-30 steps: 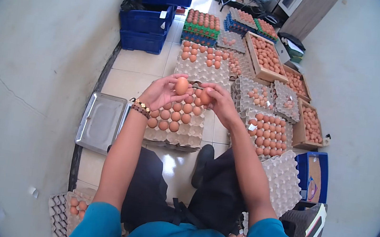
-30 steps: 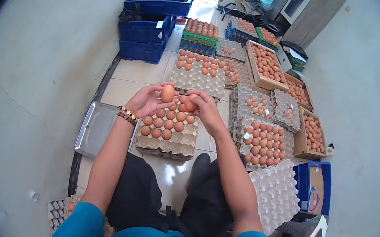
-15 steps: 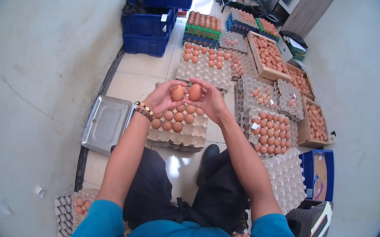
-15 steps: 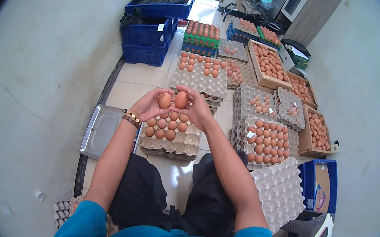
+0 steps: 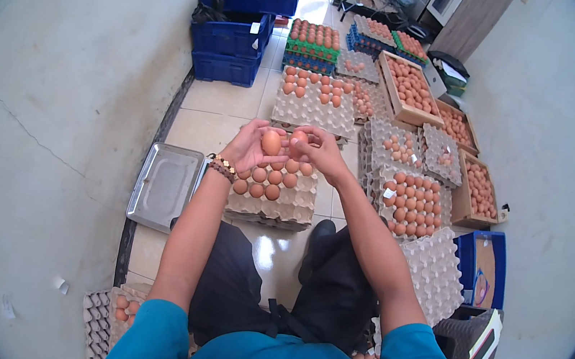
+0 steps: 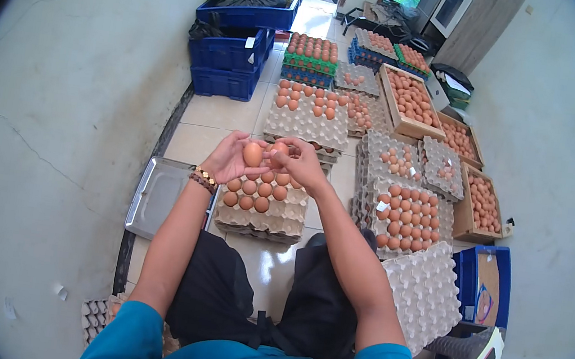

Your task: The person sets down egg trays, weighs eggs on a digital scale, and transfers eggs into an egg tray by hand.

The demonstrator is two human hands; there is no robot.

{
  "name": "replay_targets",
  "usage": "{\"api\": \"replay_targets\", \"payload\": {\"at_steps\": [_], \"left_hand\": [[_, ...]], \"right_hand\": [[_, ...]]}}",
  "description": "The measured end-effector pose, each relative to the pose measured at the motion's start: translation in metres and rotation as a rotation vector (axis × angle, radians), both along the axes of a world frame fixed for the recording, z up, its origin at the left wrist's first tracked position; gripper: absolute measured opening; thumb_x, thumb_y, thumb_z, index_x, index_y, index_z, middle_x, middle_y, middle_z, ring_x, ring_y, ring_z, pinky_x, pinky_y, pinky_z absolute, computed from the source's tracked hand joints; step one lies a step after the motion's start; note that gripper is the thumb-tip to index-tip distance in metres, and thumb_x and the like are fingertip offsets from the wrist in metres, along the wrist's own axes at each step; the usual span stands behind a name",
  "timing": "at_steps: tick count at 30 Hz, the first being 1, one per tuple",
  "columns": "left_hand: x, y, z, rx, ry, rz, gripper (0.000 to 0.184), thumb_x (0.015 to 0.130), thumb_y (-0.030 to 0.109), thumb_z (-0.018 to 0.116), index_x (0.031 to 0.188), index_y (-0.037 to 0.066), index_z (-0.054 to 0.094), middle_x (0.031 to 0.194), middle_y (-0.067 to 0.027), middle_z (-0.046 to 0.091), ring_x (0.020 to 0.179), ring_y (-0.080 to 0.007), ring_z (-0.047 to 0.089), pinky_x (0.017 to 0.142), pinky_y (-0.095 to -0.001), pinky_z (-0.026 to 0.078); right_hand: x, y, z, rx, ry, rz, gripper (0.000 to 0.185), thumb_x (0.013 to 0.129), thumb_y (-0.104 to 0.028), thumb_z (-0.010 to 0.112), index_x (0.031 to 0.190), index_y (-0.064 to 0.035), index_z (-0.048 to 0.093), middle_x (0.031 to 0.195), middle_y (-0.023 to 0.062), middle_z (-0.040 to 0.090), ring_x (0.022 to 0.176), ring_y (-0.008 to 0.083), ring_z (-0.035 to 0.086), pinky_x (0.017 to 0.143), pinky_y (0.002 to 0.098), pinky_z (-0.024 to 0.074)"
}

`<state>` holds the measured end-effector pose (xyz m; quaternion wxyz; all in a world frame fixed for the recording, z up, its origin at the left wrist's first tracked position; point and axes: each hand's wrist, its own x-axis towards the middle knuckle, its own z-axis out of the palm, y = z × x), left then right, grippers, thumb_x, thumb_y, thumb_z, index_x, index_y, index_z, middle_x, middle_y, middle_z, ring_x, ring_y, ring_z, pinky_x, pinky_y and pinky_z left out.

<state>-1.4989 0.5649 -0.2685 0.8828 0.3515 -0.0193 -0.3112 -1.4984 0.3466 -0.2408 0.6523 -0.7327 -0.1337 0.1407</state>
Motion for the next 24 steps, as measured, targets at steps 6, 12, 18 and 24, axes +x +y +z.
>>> {"api": "replay_targets", "payload": {"at_steps": [6, 12, 18, 24], "left_hand": [[-0.004, -0.008, -0.006, 0.1, -0.08, 0.042, 0.039, 0.099, 0.032, 0.049, 0.118, -0.002, 0.051, 0.121, -0.0228, 0.055, 0.11, -0.0299, 0.062, 0.094, -0.0412, 0.056], [-0.005, -0.01, -0.015, 0.131, -0.121, 0.04, 0.032, 0.093, 0.022, 0.066, 0.117, 0.002, 0.057, 0.114, -0.01, 0.061, 0.102, -0.0188, 0.065, 0.092, -0.0355, 0.058], [-0.012, -0.003, -0.012, -0.017, 0.003, 0.102, 0.042, 0.093, 0.021, 0.068, 0.125, 0.0, 0.052, 0.122, -0.0135, 0.058, 0.109, -0.0208, 0.063, 0.091, -0.0303, 0.059], [-0.03, 0.041, -0.004, -0.223, 0.028, 0.133, 0.047, 0.097, 0.023, 0.061, 0.131, -0.006, 0.046, 0.125, -0.0211, 0.055, 0.115, -0.0307, 0.061, 0.085, -0.0267, 0.062]], "right_hand": [[0.001, 0.012, -0.022, -0.17, -0.258, -0.08, 0.048, 0.072, -0.022, 0.085, 0.108, 0.0034, 0.065, 0.083, 0.0085, 0.07, 0.075, 0.0134, 0.068, 0.068, 0.0273, 0.0555], [-0.014, 0.025, -0.012, -0.279, -0.375, -0.171, 0.054, 0.07, -0.023, 0.085, 0.113, 0.0026, 0.065, 0.086, 0.012, 0.07, 0.077, 0.0157, 0.069, 0.072, 0.0299, 0.0574], [-0.006, 0.021, -0.011, -0.015, -0.083, 0.021, 0.04, 0.088, -0.013, 0.064, 0.126, 0.0016, 0.059, 0.105, 0.0134, 0.065, 0.09, 0.0201, 0.067, 0.074, 0.0308, 0.0585], [0.005, 0.005, -0.007, 0.202, 0.015, -0.084, 0.054, 0.102, -0.042, 0.035, 0.129, 0.0, 0.054, 0.109, 0.0146, 0.055, 0.09, 0.0233, 0.067, 0.069, 0.0336, 0.0596]]}}
